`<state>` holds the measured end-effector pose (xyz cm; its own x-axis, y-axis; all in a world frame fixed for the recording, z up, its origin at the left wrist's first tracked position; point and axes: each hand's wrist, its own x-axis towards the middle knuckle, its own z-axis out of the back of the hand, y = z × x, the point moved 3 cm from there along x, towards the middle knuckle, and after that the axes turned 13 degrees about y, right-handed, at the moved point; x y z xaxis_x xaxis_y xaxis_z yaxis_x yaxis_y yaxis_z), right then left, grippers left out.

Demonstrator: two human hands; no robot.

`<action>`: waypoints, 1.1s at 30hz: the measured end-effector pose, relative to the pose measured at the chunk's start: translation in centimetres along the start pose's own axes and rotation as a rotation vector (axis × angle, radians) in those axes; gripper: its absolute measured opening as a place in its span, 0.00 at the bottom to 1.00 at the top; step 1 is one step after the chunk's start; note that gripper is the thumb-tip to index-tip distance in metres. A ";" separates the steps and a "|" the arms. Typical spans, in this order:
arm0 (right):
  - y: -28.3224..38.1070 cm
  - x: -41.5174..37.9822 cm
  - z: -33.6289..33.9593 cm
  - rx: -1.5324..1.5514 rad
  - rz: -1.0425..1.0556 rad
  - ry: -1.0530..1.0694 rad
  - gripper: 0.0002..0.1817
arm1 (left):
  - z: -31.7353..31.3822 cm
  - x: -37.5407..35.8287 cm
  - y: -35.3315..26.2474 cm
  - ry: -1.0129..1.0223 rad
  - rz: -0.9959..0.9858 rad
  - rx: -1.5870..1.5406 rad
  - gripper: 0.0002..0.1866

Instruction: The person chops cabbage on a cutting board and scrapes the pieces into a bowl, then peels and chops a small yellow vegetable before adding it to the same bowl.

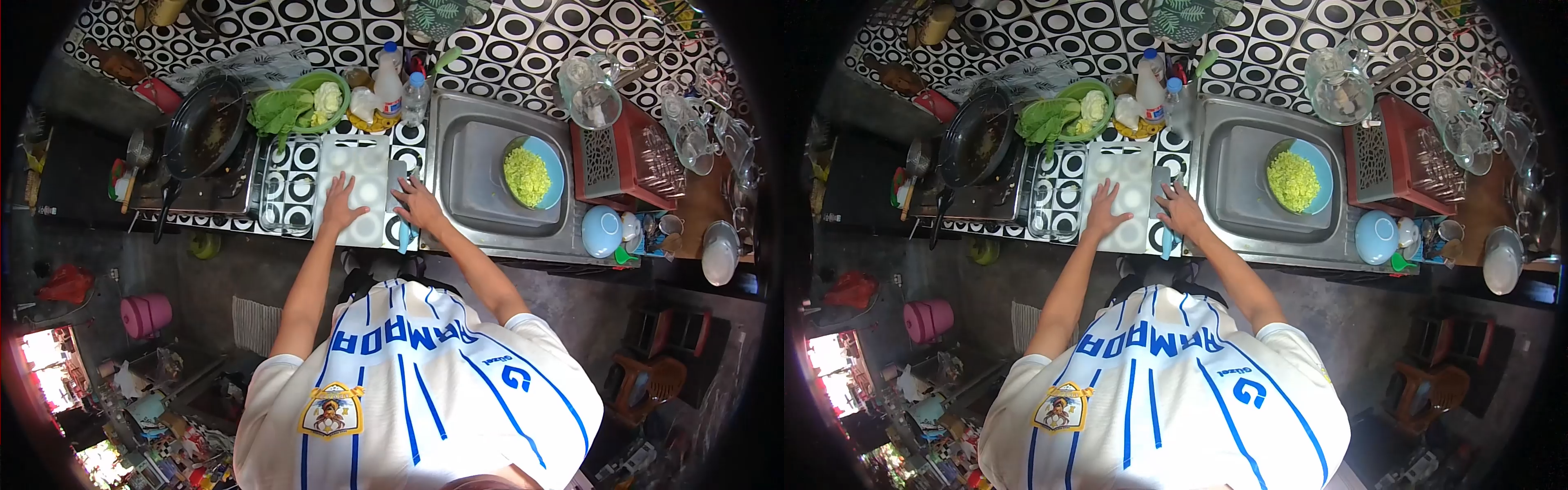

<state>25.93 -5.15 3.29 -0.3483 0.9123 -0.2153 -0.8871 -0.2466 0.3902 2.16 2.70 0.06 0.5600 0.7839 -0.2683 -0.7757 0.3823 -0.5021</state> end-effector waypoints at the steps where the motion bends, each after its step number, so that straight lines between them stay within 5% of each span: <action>1: 0.4 -0.1 0.0 0.008 -0.020 -0.036 0.30 | -0.1 -0.1 0.0 0.005 0.004 -0.001 0.57; 8: 4.1 -2.1 -1.1 0.283 -0.256 -0.260 0.28 | 0.0 -0.1 0.1 0.036 0.001 0.004 0.54; 13: 6.1 -1.5 -2.4 0.280 -0.306 -0.279 0.27 | 0.8 0.2 1.7 -0.023 -0.086 -0.177 0.32; 16: 7.2 0.2 -2.6 0.311 -0.314 -0.353 0.26 | 3.4 0.4 2.3 0.073 -0.138 -0.488 0.30; 26: 9.8 16.0 4.7 0.416 -0.103 -0.535 0.24 | 12.3 3.6 8.0 -0.321 -0.121 -0.878 0.16; 33: 10.8 27.4 8.9 0.042 -0.559 -0.434 0.18 | 15.9 1.0 10.0 -0.236 -0.095 -0.895 0.16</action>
<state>9.53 20.07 9.58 0.3154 0.9487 -0.0200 -0.8826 0.3010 0.3612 -9.66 15.07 7.88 0.4596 0.8855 -0.0687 -0.1613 0.0072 -0.9869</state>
